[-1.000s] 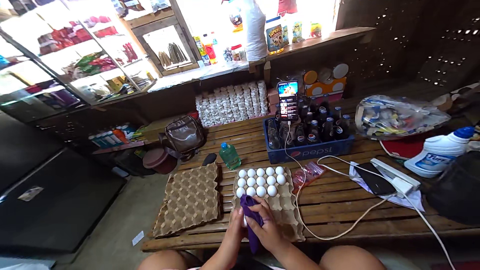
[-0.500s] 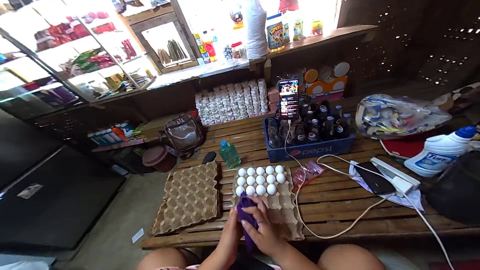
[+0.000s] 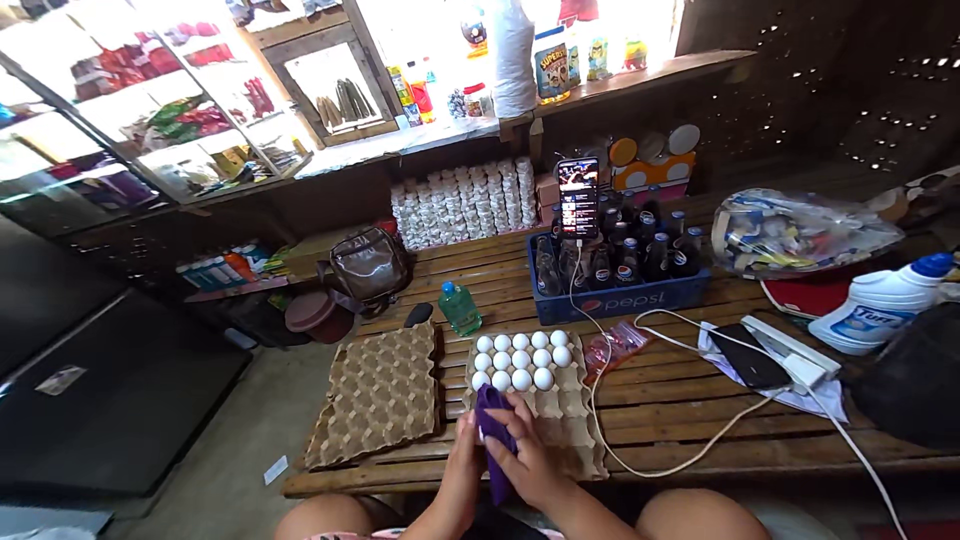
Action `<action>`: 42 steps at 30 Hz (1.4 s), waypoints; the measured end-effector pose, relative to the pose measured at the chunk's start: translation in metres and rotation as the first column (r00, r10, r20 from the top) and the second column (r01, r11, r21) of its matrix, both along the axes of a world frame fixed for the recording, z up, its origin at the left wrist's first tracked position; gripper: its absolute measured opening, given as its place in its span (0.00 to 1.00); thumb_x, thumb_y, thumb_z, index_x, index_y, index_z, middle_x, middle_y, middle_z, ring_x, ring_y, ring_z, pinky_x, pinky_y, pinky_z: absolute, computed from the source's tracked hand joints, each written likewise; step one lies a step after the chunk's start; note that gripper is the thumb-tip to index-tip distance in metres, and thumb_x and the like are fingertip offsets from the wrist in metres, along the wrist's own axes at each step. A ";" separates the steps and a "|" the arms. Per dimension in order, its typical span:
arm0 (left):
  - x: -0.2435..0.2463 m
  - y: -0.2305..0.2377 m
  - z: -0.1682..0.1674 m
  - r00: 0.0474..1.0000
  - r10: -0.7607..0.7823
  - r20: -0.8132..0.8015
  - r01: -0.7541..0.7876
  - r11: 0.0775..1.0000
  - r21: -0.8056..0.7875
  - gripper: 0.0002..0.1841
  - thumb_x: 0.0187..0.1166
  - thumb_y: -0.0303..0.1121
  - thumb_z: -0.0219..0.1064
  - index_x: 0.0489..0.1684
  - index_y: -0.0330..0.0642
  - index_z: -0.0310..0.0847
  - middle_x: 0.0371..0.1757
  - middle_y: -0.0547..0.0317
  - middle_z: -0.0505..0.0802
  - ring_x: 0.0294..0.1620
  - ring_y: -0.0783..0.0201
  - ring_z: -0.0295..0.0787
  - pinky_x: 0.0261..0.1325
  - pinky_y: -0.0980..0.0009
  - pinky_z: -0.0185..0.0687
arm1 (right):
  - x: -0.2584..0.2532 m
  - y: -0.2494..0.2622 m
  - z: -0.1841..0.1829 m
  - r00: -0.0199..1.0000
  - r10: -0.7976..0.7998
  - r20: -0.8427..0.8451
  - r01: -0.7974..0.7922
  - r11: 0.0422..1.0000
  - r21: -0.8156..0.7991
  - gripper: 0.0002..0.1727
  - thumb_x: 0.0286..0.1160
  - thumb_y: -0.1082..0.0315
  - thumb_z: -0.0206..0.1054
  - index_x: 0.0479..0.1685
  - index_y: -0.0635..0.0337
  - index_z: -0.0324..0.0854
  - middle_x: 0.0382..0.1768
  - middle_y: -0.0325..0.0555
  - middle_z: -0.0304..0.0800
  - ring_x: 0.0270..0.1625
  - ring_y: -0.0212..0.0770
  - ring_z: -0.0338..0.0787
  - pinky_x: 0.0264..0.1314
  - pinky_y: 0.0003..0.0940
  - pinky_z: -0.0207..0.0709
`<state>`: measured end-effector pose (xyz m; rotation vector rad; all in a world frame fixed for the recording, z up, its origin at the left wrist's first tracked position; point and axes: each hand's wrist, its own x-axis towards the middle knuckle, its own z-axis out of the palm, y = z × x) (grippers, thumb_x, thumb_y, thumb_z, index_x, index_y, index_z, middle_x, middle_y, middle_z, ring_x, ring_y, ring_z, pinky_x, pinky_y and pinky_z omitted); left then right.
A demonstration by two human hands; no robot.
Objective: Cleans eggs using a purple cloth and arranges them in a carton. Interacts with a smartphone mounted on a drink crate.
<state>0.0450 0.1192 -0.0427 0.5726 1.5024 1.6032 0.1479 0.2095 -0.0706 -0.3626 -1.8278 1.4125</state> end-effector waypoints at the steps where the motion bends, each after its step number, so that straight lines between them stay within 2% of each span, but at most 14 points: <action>1: -0.001 0.000 0.000 0.999 0.032 0.004 -0.032 0.999 0.002 0.28 0.93 0.49 0.34 0.79 0.35 0.56 0.57 0.51 0.87 0.55 0.63 0.89 0.59 0.63 0.87 | -0.001 -0.002 -0.003 1.000 -0.007 -0.008 0.007 0.995 0.101 0.24 0.82 0.48 0.62 0.66 0.54 0.85 0.79 0.65 0.70 0.82 0.55 0.71 0.82 0.51 0.69; 4: -0.002 0.000 -0.001 0.999 0.040 -0.011 -0.040 0.999 -0.002 0.26 0.93 0.47 0.35 0.76 0.36 0.58 0.54 0.53 0.88 0.52 0.64 0.90 0.57 0.63 0.88 | -0.003 -0.001 -0.008 0.999 -0.020 -0.031 0.024 0.991 0.135 0.22 0.84 0.51 0.62 0.66 0.52 0.86 0.78 0.65 0.72 0.82 0.55 0.72 0.82 0.51 0.69; 8: 0.000 -0.002 0.001 0.987 -0.111 -0.116 0.116 0.993 0.032 0.22 0.87 0.47 0.48 0.66 0.37 0.62 0.48 0.56 0.87 0.44 0.66 0.90 0.47 0.65 0.90 | 0.001 0.005 0.007 0.999 0.007 -0.040 -0.019 0.947 -0.322 0.23 0.84 0.61 0.58 0.69 0.69 0.78 0.72 0.60 0.78 0.76 0.42 0.77 0.81 0.38 0.70; 10: 0.000 -0.002 0.004 0.958 -0.197 -0.209 0.214 0.975 0.060 0.18 0.87 0.43 0.50 0.64 0.39 0.64 0.41 0.61 0.88 0.35 0.71 0.88 0.41 0.70 0.87 | 0.005 0.009 0.018 0.999 0.017 -0.034 -0.033 0.822 -0.569 0.23 0.87 0.61 0.55 0.73 0.66 0.73 0.65 0.50 0.84 0.64 0.32 0.86 0.70 0.32 0.80; 12: -0.002 -0.002 0.006 0.935 -0.267 -0.235 0.290 0.955 0.066 0.16 0.88 0.41 0.51 0.64 0.40 0.65 0.40 0.63 0.88 0.33 0.72 0.86 0.39 0.72 0.85 | 0.007 0.011 0.023 0.999 0.017 -0.045 -0.042 0.751 -0.659 0.22 0.89 0.60 0.53 0.75 0.63 0.72 0.60 0.46 0.87 0.58 0.31 0.89 0.66 0.31 0.82; 15: -0.004 -0.001 0.009 0.964 -0.209 -0.164 0.218 0.975 0.033 0.21 0.88 0.46 0.48 0.69 0.40 0.62 0.44 0.59 0.89 0.39 0.68 0.89 0.43 0.68 0.89 | 0.005 0.006 0.016 0.995 0.046 -0.094 -0.091 0.818 -0.568 0.23 0.87 0.60 0.54 0.73 0.65 0.73 0.64 0.48 0.84 0.63 0.31 0.86 0.70 0.31 0.80; 18: -0.007 0.002 0.010 0.996 -0.041 -0.073 0.043 0.999 0.033 0.23 0.91 0.48 0.44 0.71 0.38 0.59 0.46 0.55 0.89 0.45 0.64 0.90 0.49 0.64 0.89 | 0.002 -0.001 0.006 0.995 0.061 -0.080 -0.079 0.966 -0.246 0.25 0.81 0.59 0.63 0.69 0.68 0.80 0.75 0.63 0.75 0.80 0.45 0.74 0.82 0.41 0.69; 21: -0.008 0.004 0.009 0.997 0.038 -0.070 -0.036 0.999 0.020 0.23 0.91 0.47 0.42 0.71 0.36 0.59 0.47 0.55 0.88 0.47 0.66 0.90 0.52 0.66 0.89 | 0.001 -0.005 0.004 0.999 0.050 -0.015 -0.051 0.996 -0.070 0.26 0.80 0.56 0.66 0.71 0.64 0.81 0.77 0.66 0.72 0.82 0.51 0.71 0.83 0.45 0.69; 24: -0.006 0.001 0.008 0.990 -0.043 -0.131 0.046 0.999 0.016 0.23 0.88 0.48 0.47 0.68 0.38 0.60 0.45 0.57 0.88 0.44 0.66 0.90 0.48 0.66 0.89 | 0.000 -0.001 0.004 0.998 0.040 -0.048 -0.049 0.977 -0.208 0.27 0.81 0.57 0.64 0.71 0.68 0.79 0.75 0.65 0.75 0.80 0.46 0.74 0.82 0.41 0.68; 28: -0.001 -0.002 0.007 0.935 -0.244 -0.258 0.263 0.964 0.039 0.16 0.89 0.43 0.50 0.61 0.40 0.66 0.37 0.66 0.86 0.35 0.74 0.86 0.40 0.72 0.86 | 0.004 0.007 0.015 0.997 0.006 -0.081 -0.049 0.837 -0.545 0.23 0.86 0.61 0.56 0.74 0.67 0.72 0.65 0.51 0.83 0.64 0.31 0.86 0.71 0.29 0.79; 31: -0.001 0.000 0.009 0.952 -0.208 -0.226 0.224 0.973 0.047 0.17 0.90 0.43 0.47 0.63 0.39 0.64 0.40 0.64 0.87 0.38 0.72 0.88 0.43 0.71 0.88 | 0.003 0.005 0.009 0.997 0.004 -0.083 -0.040 0.898 -0.437 0.25 0.88 0.61 0.54 0.74 0.69 0.72 0.70 0.55 0.79 0.72 0.33 0.80 0.78 0.30 0.73; 36: -0.005 0.004 0.012 0.992 -0.033 -0.118 0.035 0.999 0.011 0.23 0.90 0.47 0.46 0.69 0.36 0.60 0.47 0.56 0.88 0.47 0.66 0.90 0.52 0.66 0.89 | 0.000 -0.005 -0.001 0.998 -0.007 -0.064 0.003 0.998 -0.064 0.28 0.83 0.53 0.63 0.71 0.66 0.79 0.76 0.68 0.73 0.83 0.54 0.70 0.85 0.47 0.65; 38: -0.004 0.003 0.012 0.989 -0.053 -0.138 0.057 0.998 0.025 0.18 0.90 0.43 0.48 0.63 0.39 0.62 0.42 0.58 0.89 0.43 0.67 0.90 0.48 0.66 0.90 | -0.002 -0.004 -0.002 0.997 -0.002 -0.071 -0.008 0.990 -0.137 0.28 0.82 0.55 0.63 0.71 0.70 0.78 0.75 0.68 0.74 0.83 0.52 0.71 0.85 0.44 0.65; 42: -0.003 0.000 0.002 0.941 -0.211 -0.263 0.245 0.964 0.103 0.11 0.89 0.38 0.52 0.56 0.41 0.67 0.36 0.66 0.88 0.36 0.73 0.87 0.42 0.72 0.87 | 0.003 0.006 0.013 0.997 0.017 -0.071 -0.051 0.855 -0.516 0.26 0.85 0.58 0.59 0.75 0.66 0.72 0.67 0.51 0.82 0.67 0.32 0.84 0.73 0.31 0.78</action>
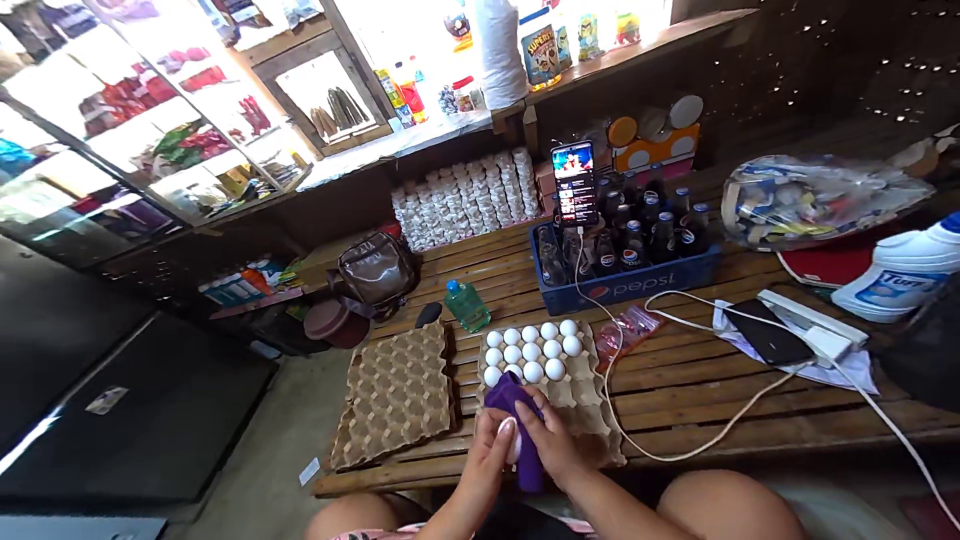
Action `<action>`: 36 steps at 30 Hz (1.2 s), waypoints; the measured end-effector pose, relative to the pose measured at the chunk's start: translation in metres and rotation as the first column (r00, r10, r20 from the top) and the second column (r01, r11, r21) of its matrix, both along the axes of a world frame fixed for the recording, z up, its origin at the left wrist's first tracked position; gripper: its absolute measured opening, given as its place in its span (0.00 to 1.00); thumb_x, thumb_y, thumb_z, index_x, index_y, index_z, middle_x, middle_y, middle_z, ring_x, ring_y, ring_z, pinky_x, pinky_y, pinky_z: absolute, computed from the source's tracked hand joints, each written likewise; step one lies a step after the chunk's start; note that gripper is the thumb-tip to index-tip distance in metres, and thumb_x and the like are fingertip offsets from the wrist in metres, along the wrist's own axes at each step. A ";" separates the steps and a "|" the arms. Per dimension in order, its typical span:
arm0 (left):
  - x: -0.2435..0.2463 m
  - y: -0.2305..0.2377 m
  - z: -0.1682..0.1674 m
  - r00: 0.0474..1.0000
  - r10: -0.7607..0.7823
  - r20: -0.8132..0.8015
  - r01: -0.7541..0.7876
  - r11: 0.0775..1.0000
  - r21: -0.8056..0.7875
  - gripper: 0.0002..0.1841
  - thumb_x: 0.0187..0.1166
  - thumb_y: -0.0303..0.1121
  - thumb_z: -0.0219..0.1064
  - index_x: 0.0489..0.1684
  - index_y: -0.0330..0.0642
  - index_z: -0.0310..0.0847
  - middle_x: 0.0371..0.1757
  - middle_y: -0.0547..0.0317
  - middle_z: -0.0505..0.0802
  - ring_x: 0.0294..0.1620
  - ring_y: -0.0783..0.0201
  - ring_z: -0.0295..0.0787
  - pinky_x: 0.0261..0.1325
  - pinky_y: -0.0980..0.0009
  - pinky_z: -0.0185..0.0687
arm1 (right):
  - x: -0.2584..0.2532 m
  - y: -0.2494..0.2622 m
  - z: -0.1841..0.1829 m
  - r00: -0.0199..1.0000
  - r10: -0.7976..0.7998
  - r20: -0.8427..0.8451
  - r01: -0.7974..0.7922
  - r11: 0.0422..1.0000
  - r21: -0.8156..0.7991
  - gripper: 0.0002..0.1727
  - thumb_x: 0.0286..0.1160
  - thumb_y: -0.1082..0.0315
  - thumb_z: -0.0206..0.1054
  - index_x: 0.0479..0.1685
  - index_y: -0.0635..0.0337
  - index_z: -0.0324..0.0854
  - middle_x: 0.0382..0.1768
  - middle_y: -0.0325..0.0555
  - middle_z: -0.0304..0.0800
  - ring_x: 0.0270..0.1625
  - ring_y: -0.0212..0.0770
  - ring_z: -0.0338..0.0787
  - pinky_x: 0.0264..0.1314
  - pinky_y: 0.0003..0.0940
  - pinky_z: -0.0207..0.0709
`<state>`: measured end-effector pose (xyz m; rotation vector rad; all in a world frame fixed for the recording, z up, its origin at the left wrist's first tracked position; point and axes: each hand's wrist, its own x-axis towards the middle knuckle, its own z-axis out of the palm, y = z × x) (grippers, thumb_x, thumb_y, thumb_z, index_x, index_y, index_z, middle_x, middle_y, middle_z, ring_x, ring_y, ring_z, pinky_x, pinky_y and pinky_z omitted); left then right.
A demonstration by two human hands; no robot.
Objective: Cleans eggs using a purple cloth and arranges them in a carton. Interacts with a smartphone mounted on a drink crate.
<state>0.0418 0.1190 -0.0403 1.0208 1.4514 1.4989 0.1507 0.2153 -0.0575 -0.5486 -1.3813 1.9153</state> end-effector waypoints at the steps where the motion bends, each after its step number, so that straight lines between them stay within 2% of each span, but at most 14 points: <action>1: 0.001 0.000 -0.002 0.999 -0.034 -0.025 0.034 0.999 0.010 0.10 0.89 0.37 0.53 0.56 0.41 0.68 0.37 0.67 0.88 0.36 0.74 0.87 0.42 0.74 0.86 | 0.001 0.003 0.003 1.000 0.002 0.003 -0.002 0.997 -0.071 0.25 0.86 0.59 0.58 0.76 0.64 0.71 0.67 0.49 0.83 0.65 0.31 0.85 0.71 0.30 0.79; 3: 0.000 0.000 -0.002 0.996 -0.072 -0.051 0.072 0.997 -0.001 0.10 0.90 0.38 0.53 0.56 0.41 0.69 0.37 0.67 0.88 0.35 0.75 0.86 0.40 0.75 0.85 | 0.000 0.005 0.001 1.000 -0.011 -0.016 0.009 0.994 -0.106 0.26 0.87 0.59 0.57 0.78 0.63 0.68 0.69 0.49 0.81 0.67 0.31 0.84 0.72 0.30 0.78; 5: -0.001 0.001 0.001 0.997 -0.059 -0.047 0.056 0.997 -0.052 0.12 0.91 0.40 0.50 0.56 0.41 0.70 0.37 0.67 0.87 0.34 0.75 0.85 0.39 0.75 0.84 | -0.001 0.004 -0.003 0.999 0.001 -0.039 -0.003 0.999 -0.051 0.28 0.87 0.58 0.55 0.81 0.64 0.64 0.75 0.51 0.75 0.73 0.31 0.79 0.77 0.30 0.74; 9: -0.002 0.001 0.006 0.984 0.153 0.088 -0.138 0.978 -0.157 0.23 0.91 0.50 0.44 0.65 0.38 0.67 0.45 0.58 0.88 0.45 0.67 0.89 0.50 0.67 0.89 | -0.004 -0.006 -0.012 0.993 0.049 -0.107 -0.026 0.978 0.208 0.36 0.85 0.58 0.59 0.84 0.73 0.53 0.79 0.59 0.70 0.78 0.33 0.75 0.81 0.32 0.71; 12: -0.005 0.003 0.005 0.959 0.251 0.131 -0.228 0.959 -0.170 0.25 0.91 0.50 0.45 0.69 0.36 0.64 0.49 0.54 0.88 0.49 0.66 0.90 0.54 0.66 0.89 | -0.006 -0.009 -0.018 0.997 0.048 -0.059 -0.024 0.938 0.346 0.40 0.81 0.57 0.65 0.85 0.74 0.53 0.79 0.63 0.71 0.78 0.35 0.77 0.81 0.33 0.71; 14: -0.005 0.003 0.006 0.970 0.225 0.094 -0.211 0.967 -0.140 0.21 0.90 0.48 0.47 0.62 0.38 0.65 0.42 0.58 0.88 0.44 0.69 0.89 0.50 0.68 0.88 | -0.009 -0.009 -0.018 0.996 0.007 -0.092 0.020 0.959 0.282 0.39 0.76 0.59 0.70 0.80 0.73 0.59 0.72 0.58 0.77 0.72 0.33 0.81 0.77 0.32 0.75; 17: -0.002 0.002 0.003 0.996 0.090 0.005 -0.090 0.994 -0.059 0.15 0.89 0.44 0.50 0.56 0.40 0.66 0.36 0.64 0.86 0.38 0.72 0.87 0.45 0.71 0.87 | -0.005 -0.003 -0.005 0.993 -0.061 -0.101 0.065 0.997 0.033 0.30 0.73 0.62 0.72 0.70 0.69 0.69 0.60 0.47 0.85 0.61 0.29 0.87 0.67 0.28 0.81; 19: 0.002 0.000 -0.001 0.996 0.012 -0.091 -0.016 0.999 -0.042 0.20 0.90 0.47 0.50 0.60 0.36 0.66 0.41 0.61 0.86 0.37 0.72 0.87 0.41 0.72 0.88 | 0.000 0.002 0.005 0.996 -0.079 -0.040 0.072 0.988 -0.138 0.26 0.75 0.61 0.69 0.68 0.65 0.73 0.56 0.45 0.87 0.56 0.30 0.89 0.63 0.29 0.84; 21: 0.005 -0.003 -0.002 0.984 -0.050 -0.171 0.039 0.997 -0.065 0.26 0.89 0.49 0.50 0.66 0.31 0.63 0.47 0.56 0.85 0.40 0.71 0.87 0.42 0.71 0.87 | 0.001 0.006 0.006 0.994 -0.112 -0.021 0.103 0.961 -0.257 0.22 0.80 0.60 0.66 0.66 0.65 0.76 0.52 0.47 0.89 0.52 0.33 0.90 0.60 0.31 0.85; 26: 0.004 -0.002 -0.003 0.976 -0.043 -0.214 0.030 0.997 -0.066 0.25 0.90 0.46 0.50 0.68 0.30 0.63 0.52 0.53 0.85 0.44 0.70 0.87 0.47 0.69 0.87 | 0.000 0.003 0.006 0.997 -0.081 0.001 0.075 0.919 -0.387 0.21 0.85 0.57 0.63 0.65 0.65 0.79 0.49 0.48 0.91 0.51 0.36 0.92 0.59 0.35 0.86; 29: 0.002 0.001 -0.003 0.985 0.070 -0.157 -0.078 0.996 -0.045 0.24 0.89 0.45 0.49 0.69 0.30 0.61 0.50 0.52 0.86 0.46 0.68 0.88 0.49 0.69 0.89 | 0.001 0.000 0.008 0.999 0.048 -0.010 -0.048 0.922 -0.385 0.26 0.85 0.54 0.61 0.74 0.62 0.74 0.57 0.49 0.89 0.57 0.37 0.90 0.64 0.38 0.84; 32: 0.002 0.001 0.001 0.981 0.160 -0.111 -0.166 0.985 -0.042 0.24 0.90 0.44 0.46 0.71 0.31 0.59 0.50 0.53 0.86 0.48 0.68 0.89 0.51 0.68 0.89 | 0.002 -0.003 0.008 0.984 0.178 -0.008 -0.170 0.926 -0.336 0.38 0.81 0.46 0.61 0.88 0.54 0.59 0.73 0.49 0.80 0.70 0.38 0.84 0.72 0.41 0.80; 34: 0.001 0.002 0.001 0.979 0.176 -0.106 -0.180 0.983 -0.033 0.24 0.90 0.43 0.46 0.71 0.31 0.59 0.48 0.53 0.87 0.48 0.68 0.89 0.52 0.68 0.89 | 0.002 -0.006 0.008 0.978 0.206 -0.016 -0.202 0.937 -0.285 0.41 0.83 0.48 0.59 0.92 0.53 0.50 0.81 0.50 0.71 0.76 0.36 0.78 0.77 0.38 0.75; 36: -0.001 0.001 0.000 0.979 0.143 -0.144 -0.150 0.988 -0.033 0.22 0.90 0.43 0.46 0.67 0.31 0.61 0.45 0.55 0.87 0.45 0.69 0.89 0.50 0.69 0.89 | 0.002 -0.007 0.006 0.984 0.175 -0.030 -0.177 0.953 -0.247 0.39 0.85 0.51 0.58 0.91 0.56 0.50 0.81 0.50 0.70 0.77 0.33 0.77 0.78 0.34 0.74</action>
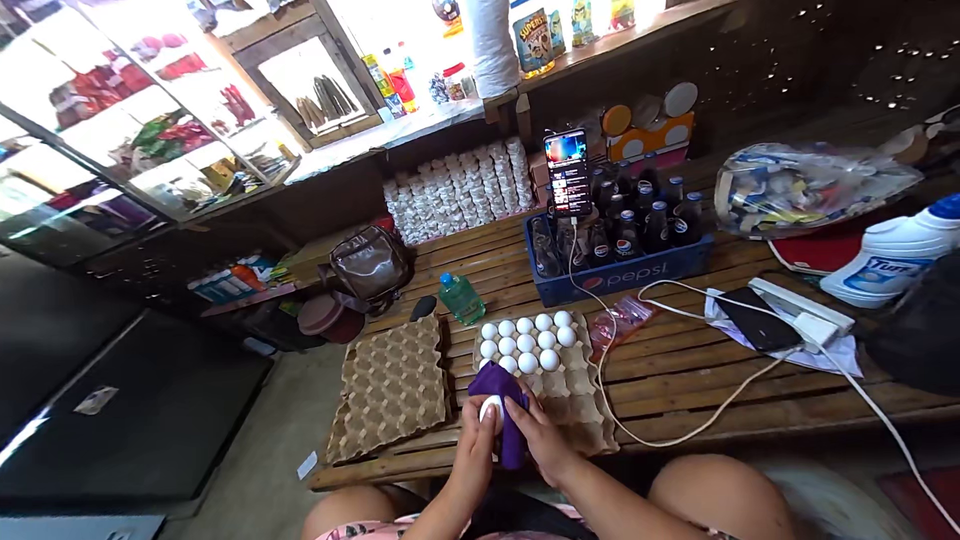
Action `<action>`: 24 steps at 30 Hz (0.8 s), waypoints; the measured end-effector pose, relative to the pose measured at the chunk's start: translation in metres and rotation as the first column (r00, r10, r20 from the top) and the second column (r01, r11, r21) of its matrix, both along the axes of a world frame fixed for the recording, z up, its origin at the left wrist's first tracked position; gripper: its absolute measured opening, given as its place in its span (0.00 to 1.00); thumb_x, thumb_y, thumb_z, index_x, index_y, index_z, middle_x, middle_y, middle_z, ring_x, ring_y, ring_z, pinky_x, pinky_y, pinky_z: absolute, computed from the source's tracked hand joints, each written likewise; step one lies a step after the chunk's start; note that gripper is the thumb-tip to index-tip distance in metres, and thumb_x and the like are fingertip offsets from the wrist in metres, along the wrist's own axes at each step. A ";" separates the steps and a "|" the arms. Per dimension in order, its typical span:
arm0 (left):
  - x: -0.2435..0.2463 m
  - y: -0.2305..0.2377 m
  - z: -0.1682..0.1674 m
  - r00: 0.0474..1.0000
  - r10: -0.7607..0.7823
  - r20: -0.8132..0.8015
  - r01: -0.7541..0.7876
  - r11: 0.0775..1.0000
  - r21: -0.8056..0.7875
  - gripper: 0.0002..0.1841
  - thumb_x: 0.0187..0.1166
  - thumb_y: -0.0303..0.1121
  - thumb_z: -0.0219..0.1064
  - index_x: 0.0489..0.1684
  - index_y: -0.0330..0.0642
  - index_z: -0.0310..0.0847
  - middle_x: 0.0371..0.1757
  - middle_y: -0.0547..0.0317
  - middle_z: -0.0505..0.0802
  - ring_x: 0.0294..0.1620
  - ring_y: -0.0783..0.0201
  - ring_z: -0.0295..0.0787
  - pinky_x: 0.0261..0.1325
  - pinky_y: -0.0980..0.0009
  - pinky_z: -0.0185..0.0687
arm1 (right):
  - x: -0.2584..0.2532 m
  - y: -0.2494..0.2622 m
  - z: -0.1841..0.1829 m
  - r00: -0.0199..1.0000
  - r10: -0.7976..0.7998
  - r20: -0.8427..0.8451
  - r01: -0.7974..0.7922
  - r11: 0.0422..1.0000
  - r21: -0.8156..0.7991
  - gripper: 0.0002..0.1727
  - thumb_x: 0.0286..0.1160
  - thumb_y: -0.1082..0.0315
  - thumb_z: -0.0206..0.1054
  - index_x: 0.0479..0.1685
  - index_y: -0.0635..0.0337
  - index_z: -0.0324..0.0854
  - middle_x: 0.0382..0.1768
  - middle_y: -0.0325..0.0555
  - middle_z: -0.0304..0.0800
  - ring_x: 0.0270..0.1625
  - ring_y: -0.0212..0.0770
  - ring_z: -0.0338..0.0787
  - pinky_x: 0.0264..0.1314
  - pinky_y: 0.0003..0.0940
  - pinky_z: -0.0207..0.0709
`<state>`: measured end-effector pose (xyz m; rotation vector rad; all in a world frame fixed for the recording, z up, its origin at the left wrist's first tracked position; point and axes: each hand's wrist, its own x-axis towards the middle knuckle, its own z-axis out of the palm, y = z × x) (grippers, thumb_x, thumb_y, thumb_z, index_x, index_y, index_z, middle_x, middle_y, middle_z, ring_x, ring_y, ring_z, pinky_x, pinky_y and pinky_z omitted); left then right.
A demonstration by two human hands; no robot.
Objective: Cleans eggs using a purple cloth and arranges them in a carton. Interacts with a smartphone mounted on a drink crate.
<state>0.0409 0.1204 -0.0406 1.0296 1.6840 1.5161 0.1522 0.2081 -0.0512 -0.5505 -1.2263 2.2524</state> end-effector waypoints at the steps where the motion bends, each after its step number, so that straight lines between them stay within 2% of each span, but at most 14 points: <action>1: -0.001 0.000 -0.001 0.999 -0.021 -0.031 0.020 1.000 -0.010 0.21 0.90 0.42 0.47 0.65 0.31 0.63 0.43 0.56 0.87 0.42 0.69 0.89 0.47 0.69 0.89 | 0.000 0.001 -0.001 1.000 -0.023 -0.002 0.023 1.000 0.014 0.38 0.85 0.51 0.58 0.90 0.57 0.52 0.80 0.49 0.72 0.75 0.33 0.78 0.78 0.33 0.74; 4: -0.003 0.000 -0.006 0.981 -0.113 -0.161 0.112 0.994 -0.017 0.18 0.89 0.42 0.52 0.59 0.32 0.70 0.39 0.58 0.86 0.32 0.72 0.84 0.36 0.73 0.85 | 0.000 0.007 -0.002 0.993 -0.110 0.040 0.111 0.994 -0.001 0.34 0.85 0.51 0.58 0.87 0.56 0.60 0.76 0.47 0.77 0.73 0.33 0.81 0.76 0.34 0.76; 6: -0.002 -0.001 -0.008 0.967 -0.162 -0.196 0.161 0.987 -0.022 0.18 0.89 0.42 0.54 0.59 0.33 0.70 0.38 0.61 0.87 0.29 0.74 0.82 0.34 0.75 0.82 | 0.000 0.011 -0.001 0.984 -0.158 0.084 0.162 0.986 -0.045 0.31 0.85 0.52 0.59 0.85 0.54 0.64 0.74 0.48 0.79 0.71 0.34 0.82 0.74 0.36 0.77; 10: -0.002 0.000 -0.008 0.980 -0.169 -0.109 0.169 0.986 -0.012 0.18 0.90 0.42 0.51 0.60 0.35 0.69 0.39 0.62 0.87 0.29 0.75 0.82 0.33 0.76 0.82 | 0.001 0.010 0.002 0.982 -0.174 0.078 0.178 0.983 -0.046 0.30 0.85 0.53 0.59 0.82 0.58 0.64 0.68 0.48 0.83 0.65 0.34 0.85 0.69 0.34 0.80; 12: -0.003 -0.001 -0.005 0.993 -0.120 -0.007 0.120 0.993 -0.007 0.19 0.91 0.44 0.48 0.61 0.36 0.68 0.38 0.62 0.87 0.28 0.74 0.82 0.33 0.75 0.83 | 0.000 0.008 0.001 0.988 -0.154 0.000 0.154 0.988 0.035 0.29 0.85 0.57 0.60 0.81 0.62 0.64 0.66 0.48 0.84 0.64 0.32 0.86 0.70 0.32 0.80; 14: -0.002 -0.001 0.001 0.995 -0.029 0.096 0.030 0.999 -0.011 0.21 0.91 0.47 0.44 0.63 0.37 0.66 0.38 0.61 0.87 0.30 0.72 0.85 0.35 0.73 0.86 | -0.003 0.005 -0.005 0.985 -0.140 -0.100 0.159 0.964 0.212 0.29 0.82 0.62 0.64 0.79 0.67 0.67 0.67 0.49 0.83 0.66 0.31 0.86 0.71 0.32 0.80; 16: -0.002 0.001 0.006 0.981 0.056 0.183 -0.053 0.998 -0.020 0.24 0.91 0.50 0.42 0.67 0.37 0.63 0.42 0.59 0.88 0.38 0.69 0.89 0.43 0.69 0.88 | -0.007 0.003 -0.017 0.972 -0.150 -0.183 0.214 0.887 0.410 0.30 0.78 0.61 0.69 0.76 0.68 0.72 0.73 0.54 0.79 0.75 0.35 0.79 0.79 0.34 0.74; 18: -0.001 0.001 0.006 0.978 0.075 0.195 -0.074 0.997 -0.013 0.23 0.91 0.49 0.42 0.67 0.37 0.62 0.44 0.58 0.88 0.43 0.68 0.90 0.47 0.67 0.89 | -0.010 0.003 -0.023 0.963 -0.172 -0.209 0.257 0.824 0.505 0.30 0.78 0.59 0.70 0.75 0.67 0.74 0.76 0.57 0.77 0.80 0.39 0.74 0.83 0.37 0.69; 20: 0.001 0.001 0.004 0.989 0.033 0.142 -0.035 0.999 0.013 0.22 0.90 0.48 0.45 0.65 0.36 0.63 0.43 0.59 0.87 0.41 0.69 0.89 0.45 0.69 0.89 | -0.009 0.003 -0.021 0.967 -0.182 -0.180 0.246 0.852 0.462 0.30 0.80 0.60 0.68 0.77 0.69 0.72 0.74 0.57 0.77 0.77 0.37 0.77 0.81 0.34 0.71; 22: 0.003 0.000 -0.002 0.998 -0.029 0.050 0.026 0.998 0.053 0.19 0.90 0.44 0.48 0.61 0.36 0.65 0.39 0.62 0.87 0.34 0.73 0.86 0.37 0.73 0.86 | -0.003 0.004 -0.012 0.981 -0.172 -0.095 0.194 0.927 0.321 0.30 0.83 0.60 0.63 0.80 0.69 0.67 0.71 0.54 0.80 0.70 0.32 0.83 0.75 0.31 0.76; 24: 0.004 -0.001 -0.007 0.997 -0.076 -0.034 0.078 0.996 0.050 0.21 0.90 0.45 0.52 0.62 0.34 0.67 0.42 0.60 0.84 0.31 0.75 0.82 0.35 0.76 0.83 | 0.002 0.007 -0.001 0.990 -0.139 -0.003 0.138 0.979 0.153 0.31 0.85 0.56 0.59 0.82 0.63 0.64 0.70 0.50 0.81 0.67 0.31 0.84 0.73 0.31 0.78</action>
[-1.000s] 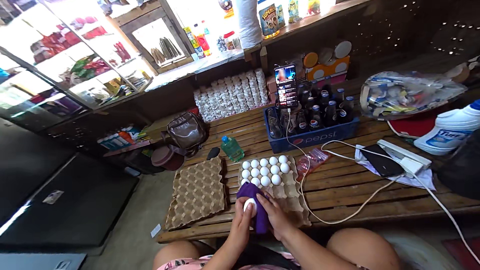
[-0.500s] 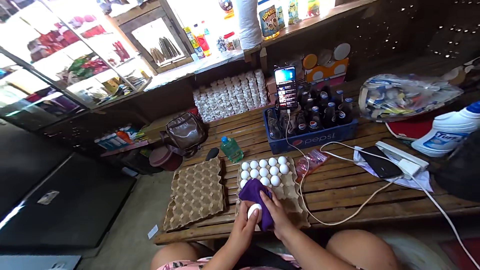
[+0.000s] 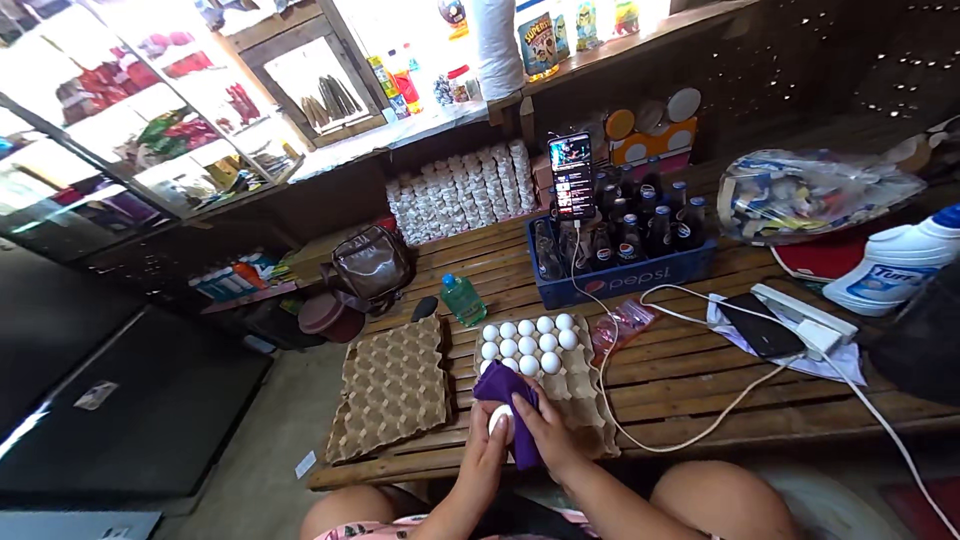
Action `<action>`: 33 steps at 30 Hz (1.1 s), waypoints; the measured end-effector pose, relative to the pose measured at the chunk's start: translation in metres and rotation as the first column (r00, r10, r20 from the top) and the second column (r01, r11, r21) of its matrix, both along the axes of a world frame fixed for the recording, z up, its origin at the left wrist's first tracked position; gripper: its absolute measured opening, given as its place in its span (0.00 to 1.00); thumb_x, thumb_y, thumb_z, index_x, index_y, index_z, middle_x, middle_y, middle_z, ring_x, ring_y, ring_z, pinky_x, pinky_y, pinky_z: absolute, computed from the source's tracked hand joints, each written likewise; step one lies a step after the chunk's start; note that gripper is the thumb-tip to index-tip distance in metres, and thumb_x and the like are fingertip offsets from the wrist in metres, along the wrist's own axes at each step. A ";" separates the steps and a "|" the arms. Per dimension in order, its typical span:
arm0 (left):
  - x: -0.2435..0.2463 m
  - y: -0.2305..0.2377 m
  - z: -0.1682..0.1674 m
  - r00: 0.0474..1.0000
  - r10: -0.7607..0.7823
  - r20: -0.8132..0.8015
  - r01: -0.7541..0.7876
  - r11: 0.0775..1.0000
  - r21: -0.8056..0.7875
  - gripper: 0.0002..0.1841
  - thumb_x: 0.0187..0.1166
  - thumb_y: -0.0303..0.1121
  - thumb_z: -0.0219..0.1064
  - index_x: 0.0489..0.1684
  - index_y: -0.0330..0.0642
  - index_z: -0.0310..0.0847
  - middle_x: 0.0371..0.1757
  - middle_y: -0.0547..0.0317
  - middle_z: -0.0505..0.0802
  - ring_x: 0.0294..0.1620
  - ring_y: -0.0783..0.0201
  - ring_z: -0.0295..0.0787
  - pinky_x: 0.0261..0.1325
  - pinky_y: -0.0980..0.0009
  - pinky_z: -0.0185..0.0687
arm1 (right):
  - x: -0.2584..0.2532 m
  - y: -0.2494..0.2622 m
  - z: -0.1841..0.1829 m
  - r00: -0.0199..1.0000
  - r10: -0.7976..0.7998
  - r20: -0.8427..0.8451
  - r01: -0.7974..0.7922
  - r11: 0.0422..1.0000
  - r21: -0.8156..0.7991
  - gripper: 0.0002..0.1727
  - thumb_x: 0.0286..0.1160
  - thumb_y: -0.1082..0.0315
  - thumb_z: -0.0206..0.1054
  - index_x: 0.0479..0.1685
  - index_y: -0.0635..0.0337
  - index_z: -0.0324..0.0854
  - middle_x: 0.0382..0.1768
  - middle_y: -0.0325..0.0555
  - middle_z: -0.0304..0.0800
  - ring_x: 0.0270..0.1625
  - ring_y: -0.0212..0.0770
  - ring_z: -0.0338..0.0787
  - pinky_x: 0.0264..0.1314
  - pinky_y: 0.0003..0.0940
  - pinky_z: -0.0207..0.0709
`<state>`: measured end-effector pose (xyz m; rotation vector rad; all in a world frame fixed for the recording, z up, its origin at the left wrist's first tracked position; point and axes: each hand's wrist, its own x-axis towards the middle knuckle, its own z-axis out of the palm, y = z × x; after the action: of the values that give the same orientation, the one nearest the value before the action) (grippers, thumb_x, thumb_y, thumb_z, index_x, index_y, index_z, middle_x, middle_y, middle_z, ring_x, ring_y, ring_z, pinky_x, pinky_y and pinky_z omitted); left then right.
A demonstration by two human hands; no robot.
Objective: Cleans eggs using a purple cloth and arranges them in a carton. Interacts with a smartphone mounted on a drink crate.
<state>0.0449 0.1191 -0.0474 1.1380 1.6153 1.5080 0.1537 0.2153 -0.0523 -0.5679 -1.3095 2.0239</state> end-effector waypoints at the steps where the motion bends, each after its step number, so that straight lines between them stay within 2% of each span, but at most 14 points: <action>1: 0.001 -0.001 -0.002 1.000 -0.011 -0.023 0.011 1.000 -0.005 0.21 0.89 0.46 0.53 0.62 0.34 0.68 0.43 0.60 0.84 0.30 0.76 0.82 0.35 0.76 0.83 | 0.001 0.002 0.002 1.000 0.019 0.018 -0.018 0.998 -0.057 0.31 0.85 0.55 0.59 0.83 0.61 0.63 0.70 0.49 0.81 0.68 0.32 0.84 0.73 0.32 0.78; 3: 0.001 -0.001 -0.003 1.000 -0.021 -0.013 0.021 1.000 -0.011 0.20 0.90 0.46 0.51 0.61 0.36 0.67 0.40 0.62 0.85 0.29 0.76 0.82 0.34 0.77 0.82 | 0.001 0.003 0.001 0.999 0.041 0.014 -0.040 0.997 -0.066 0.31 0.86 0.54 0.58 0.84 0.60 0.63 0.71 0.48 0.80 0.68 0.31 0.84 0.73 0.32 0.78; 5: 0.000 -0.002 0.000 0.998 -0.003 0.057 0.004 1.000 -0.021 0.20 0.91 0.46 0.48 0.61 0.36 0.66 0.41 0.62 0.86 0.30 0.74 0.84 0.35 0.75 0.85 | -0.001 0.001 -0.002 0.999 0.044 -0.017 -0.044 0.999 0.021 0.30 0.86 0.56 0.58 0.82 0.63 0.63 0.70 0.48 0.81 0.68 0.31 0.84 0.73 0.31 0.78; 9: -0.004 -0.001 0.010 0.961 0.136 0.241 -0.125 0.990 -0.058 0.28 0.91 0.52 0.45 0.72 0.35 0.60 0.52 0.56 0.88 0.50 0.67 0.90 0.55 0.66 0.89 | -0.006 -0.006 -0.015 0.997 -0.019 -0.079 0.051 0.906 0.419 0.32 0.79 0.58 0.68 0.78 0.67 0.72 0.77 0.60 0.75 0.80 0.42 0.74 0.83 0.39 0.69; 12: -0.006 0.001 0.011 0.964 0.160 0.211 -0.152 0.987 -0.053 0.28 0.90 0.52 0.45 0.72 0.35 0.59 0.51 0.56 0.87 0.51 0.68 0.89 0.55 0.67 0.88 | -0.008 -0.007 -0.019 0.995 -0.065 -0.069 0.092 0.840 0.535 0.32 0.77 0.55 0.70 0.77 0.64 0.75 0.78 0.63 0.73 0.83 0.48 0.72 0.85 0.42 0.67; 14: -0.005 0.001 0.008 0.984 0.112 0.138 -0.109 0.994 -0.034 0.24 0.90 0.49 0.47 0.67 0.35 0.60 0.46 0.59 0.87 0.46 0.70 0.89 0.51 0.68 0.89 | -0.009 -0.006 -0.021 0.993 -0.067 -0.093 0.102 0.883 0.457 0.31 0.79 0.57 0.68 0.77 0.68 0.73 0.76 0.61 0.75 0.80 0.43 0.74 0.83 0.39 0.69; 17: -0.003 0.000 0.000 0.999 0.021 -0.037 -0.020 1.000 0.024 0.18 0.90 0.42 0.51 0.61 0.34 0.67 0.40 0.62 0.86 0.36 0.74 0.85 0.41 0.73 0.86 | -0.003 -0.003 -0.007 0.999 -0.008 -0.042 0.013 0.993 0.118 0.32 0.82 0.57 0.64 0.80 0.65 0.66 0.70 0.52 0.81 0.68 0.33 0.84 0.74 0.33 0.78; 19: -0.002 -0.002 -0.003 0.991 -0.038 -0.125 0.040 0.999 0.015 0.19 0.89 0.40 0.54 0.63 0.31 0.69 0.45 0.57 0.87 0.38 0.73 0.86 0.43 0.73 0.87 | 0.001 0.003 0.003 0.999 0.036 0.021 -0.034 0.994 -0.100 0.31 0.84 0.54 0.60 0.82 0.59 0.65 0.68 0.48 0.83 0.65 0.33 0.86 0.70 0.34 0.80; 21: 0.000 -0.002 -0.003 0.986 -0.062 -0.151 0.062 0.998 -0.007 0.19 0.89 0.39 0.54 0.64 0.30 0.68 0.43 0.59 0.88 0.35 0.75 0.85 0.40 0.75 0.85 | 0.003 0.005 0.004 0.998 0.044 0.043 -0.036 0.982 -0.184 0.31 0.84 0.53 0.60 0.83 0.58 0.65 0.67 0.48 0.84 0.64 0.35 0.86 0.69 0.36 0.80; 24: -0.001 -0.002 0.001 1.000 -0.024 -0.005 0.024 0.999 -0.024 0.19 0.90 0.42 0.50 0.62 0.34 0.67 0.40 0.63 0.85 0.30 0.76 0.82 0.35 0.75 0.83 | 0.001 0.002 -0.001 0.999 0.035 -0.011 -0.035 0.999 -0.001 0.30 0.85 0.57 0.59 0.82 0.62 0.64 0.70 0.49 0.81 0.67 0.32 0.84 0.73 0.32 0.79; 26: -0.002 -0.002 0.006 0.982 0.075 0.171 -0.066 0.996 -0.057 0.24 0.90 0.49 0.46 0.66 0.36 0.65 0.44 0.61 0.87 0.39 0.71 0.88 0.44 0.70 0.88 | -0.004 -0.002 -0.010 0.998 0.001 -0.060 0.015 0.962 0.272 0.30 0.83 0.58 0.63 0.79 0.67 0.69 0.73 0.55 0.78 0.75 0.37 0.79 0.79 0.36 0.74; 28: -0.004 0.000 0.009 0.924 0.191 0.332 -0.174 0.981 -0.082 0.27 0.91 0.51 0.41 0.73 0.35 0.62 0.51 0.55 0.90 0.51 0.65 0.90 0.56 0.63 0.89 | -0.008 -0.006 -0.016 0.996 -0.038 -0.080 0.074 0.858 0.508 0.29 0.78 0.56 0.69 0.75 0.63 0.78 0.77 0.60 0.75 0.82 0.47 0.73 0.84 0.46 0.68; 30: -0.003 0.001 0.009 0.878 0.261 0.400 -0.239 0.965 -0.105 0.28 0.93 0.50 0.36 0.75 0.36 0.63 0.54 0.52 0.91 0.54 0.62 0.90 0.59 0.62 0.88 | -0.008 -0.007 -0.019 0.998 -0.034 -0.062 0.064 0.807 0.586 0.27 0.76 0.56 0.71 0.73 0.57 0.81 0.79 0.59 0.73 0.83 0.49 0.71 0.84 0.48 0.68; 33: -0.001 -0.001 0.006 0.905 0.209 0.371 -0.172 0.976 -0.131 0.27 0.89 0.52 0.43 0.71 0.35 0.62 0.52 0.52 0.90 0.53 0.63 0.90 0.57 0.62 0.89 | -0.008 -0.003 -0.021 0.996 -0.043 -0.072 0.075 0.845 0.530 0.27 0.73 0.57 0.73 0.70 0.60 0.82 0.77 0.59 0.75 0.82 0.46 0.73 0.83 0.44 0.69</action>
<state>0.0439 0.1186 -0.0413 0.5945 1.5351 1.6373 0.1456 0.2124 -0.0731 -0.2793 -1.7056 1.5081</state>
